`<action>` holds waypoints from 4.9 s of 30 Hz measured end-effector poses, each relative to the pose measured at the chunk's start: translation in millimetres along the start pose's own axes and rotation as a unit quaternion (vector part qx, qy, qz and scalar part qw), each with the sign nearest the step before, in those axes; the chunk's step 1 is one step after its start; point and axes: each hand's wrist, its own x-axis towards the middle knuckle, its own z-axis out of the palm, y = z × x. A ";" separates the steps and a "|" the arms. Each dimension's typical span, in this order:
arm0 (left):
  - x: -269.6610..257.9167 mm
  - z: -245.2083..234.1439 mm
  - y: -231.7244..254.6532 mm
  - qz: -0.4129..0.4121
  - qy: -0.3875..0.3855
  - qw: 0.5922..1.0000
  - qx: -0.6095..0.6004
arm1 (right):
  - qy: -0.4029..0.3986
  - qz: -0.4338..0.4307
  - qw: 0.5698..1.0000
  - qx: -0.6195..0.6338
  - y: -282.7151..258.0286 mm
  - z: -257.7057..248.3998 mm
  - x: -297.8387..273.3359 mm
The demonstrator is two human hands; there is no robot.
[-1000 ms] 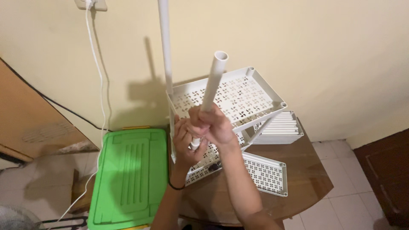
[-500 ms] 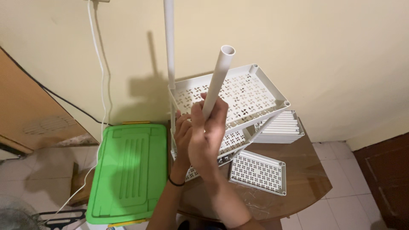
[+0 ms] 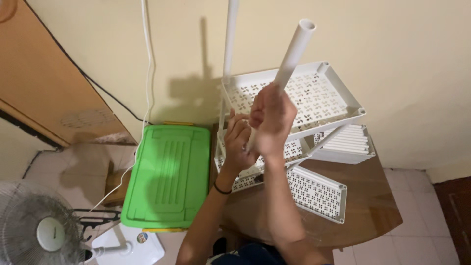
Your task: The person assembles a white plastic shelving unit by inserting vertical poles into corner sockets and placing perforated trays onto the frame. The person repeatedly inserts and removes poles and trays to fit them into place.
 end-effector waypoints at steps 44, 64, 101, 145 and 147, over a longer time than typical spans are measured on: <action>3.0 0.3 10.3 -0.018 0.000 1.000 -0.016 | -0.136 0.178 0.939 0.261 2.9 -30.4 -10.9; 1.0 1.0 10.1 -0.012 0.014 1.000 -0.017 | -0.030 0.081 0.990 0.113 -16.1 -18.2 -26.1; 2.6 -3.0 10.3 -0.021 0.011 1.000 -0.012 | -0.193 0.222 0.900 0.323 4.1 -31.0 -0.8; 16.3 11.7 122.1 -0.215 -0.143 0.931 -0.259 | -0.152 0.241 0.958 -0.017 14.3 -232.9 -146.5; 3.8 31.2 123.5 -0.177 -0.149 0.931 -0.283 | -0.125 0.257 0.958 -0.012 19.2 -258.2 -161.0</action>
